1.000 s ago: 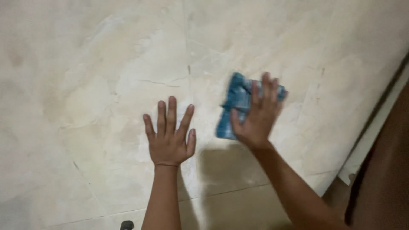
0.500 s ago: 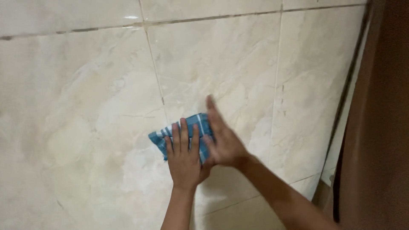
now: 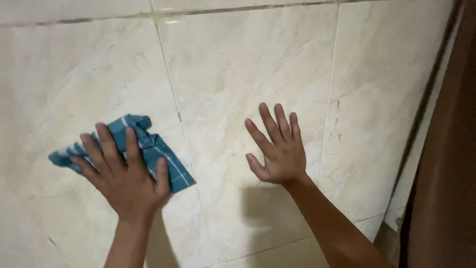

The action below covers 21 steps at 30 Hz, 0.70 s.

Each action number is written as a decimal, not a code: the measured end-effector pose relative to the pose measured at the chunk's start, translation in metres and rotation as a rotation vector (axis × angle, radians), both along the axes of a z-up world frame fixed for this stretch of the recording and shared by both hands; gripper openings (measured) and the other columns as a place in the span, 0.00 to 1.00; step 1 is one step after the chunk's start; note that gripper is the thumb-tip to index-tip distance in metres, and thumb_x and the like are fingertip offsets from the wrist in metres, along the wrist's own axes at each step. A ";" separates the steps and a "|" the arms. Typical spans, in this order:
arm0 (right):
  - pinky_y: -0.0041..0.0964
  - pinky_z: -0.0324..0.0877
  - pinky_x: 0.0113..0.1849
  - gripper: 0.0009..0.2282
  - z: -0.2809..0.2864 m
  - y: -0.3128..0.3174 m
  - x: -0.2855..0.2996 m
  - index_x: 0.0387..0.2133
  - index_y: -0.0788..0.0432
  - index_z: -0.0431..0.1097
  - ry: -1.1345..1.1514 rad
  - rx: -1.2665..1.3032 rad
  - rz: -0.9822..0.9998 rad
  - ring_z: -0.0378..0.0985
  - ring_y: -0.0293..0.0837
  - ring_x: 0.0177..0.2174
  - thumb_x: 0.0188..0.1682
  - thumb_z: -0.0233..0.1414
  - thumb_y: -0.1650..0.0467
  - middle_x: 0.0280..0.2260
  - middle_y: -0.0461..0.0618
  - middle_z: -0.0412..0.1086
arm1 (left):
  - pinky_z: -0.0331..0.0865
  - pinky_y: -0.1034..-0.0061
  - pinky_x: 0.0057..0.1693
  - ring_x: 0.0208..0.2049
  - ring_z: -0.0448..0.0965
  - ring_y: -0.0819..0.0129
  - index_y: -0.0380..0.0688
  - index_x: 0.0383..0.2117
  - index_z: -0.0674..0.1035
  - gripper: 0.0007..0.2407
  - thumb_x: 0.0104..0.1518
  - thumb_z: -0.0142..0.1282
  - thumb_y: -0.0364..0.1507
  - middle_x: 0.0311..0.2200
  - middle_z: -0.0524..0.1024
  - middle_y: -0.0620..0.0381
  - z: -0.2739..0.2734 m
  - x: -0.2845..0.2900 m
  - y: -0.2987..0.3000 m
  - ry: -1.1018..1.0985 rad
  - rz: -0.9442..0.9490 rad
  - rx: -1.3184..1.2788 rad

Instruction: The person wipes the toilet tank and seat with a blue cloth, then cleans the sink basin and faucet. They proceed to wipe the tiled walls and a built-in shelf, using the cloth to clean the surfaces throughout the bathroom.

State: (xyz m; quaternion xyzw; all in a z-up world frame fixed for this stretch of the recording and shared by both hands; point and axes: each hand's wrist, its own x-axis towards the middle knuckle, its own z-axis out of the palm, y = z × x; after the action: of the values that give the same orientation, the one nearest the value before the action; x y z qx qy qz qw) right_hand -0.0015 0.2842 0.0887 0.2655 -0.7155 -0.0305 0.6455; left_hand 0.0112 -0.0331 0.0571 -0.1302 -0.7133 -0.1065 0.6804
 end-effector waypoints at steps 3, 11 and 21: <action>0.62 0.35 0.69 0.32 -0.005 0.001 0.003 0.71 0.47 0.55 -0.003 -0.024 0.014 0.39 0.57 0.72 0.51 0.51 0.58 0.73 0.55 0.42 | 0.25 0.37 0.72 0.75 0.37 0.40 0.53 0.74 0.59 0.31 0.66 0.43 0.50 0.75 0.47 0.43 -0.030 -0.009 0.017 0.008 -0.068 -0.098; 0.60 0.35 0.69 0.33 -0.002 0.001 0.006 0.70 0.49 0.56 0.002 -0.039 0.031 0.40 0.57 0.72 0.49 0.52 0.59 0.73 0.55 0.45 | 0.25 0.39 0.74 0.74 0.48 0.60 0.66 0.70 0.60 0.26 0.61 0.43 0.42 0.71 0.54 0.58 0.008 -0.019 -0.014 0.033 -0.037 -0.719; 0.61 0.34 0.69 0.32 -0.004 0.002 0.005 0.71 0.48 0.55 -0.028 -0.040 0.017 0.39 0.56 0.72 0.50 0.51 0.58 0.73 0.54 0.43 | 0.27 0.45 0.73 0.73 0.50 0.54 0.66 0.70 0.60 0.32 0.54 0.48 0.44 0.73 0.53 0.56 -0.010 -0.014 0.032 -0.124 -0.067 -0.708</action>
State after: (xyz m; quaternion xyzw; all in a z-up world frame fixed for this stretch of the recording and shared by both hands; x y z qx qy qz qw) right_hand 0.0032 0.2859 0.0846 0.2589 -0.7228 -0.0071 0.6407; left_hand -0.0024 -0.0007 0.0476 -0.3744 -0.7411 0.1170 0.5449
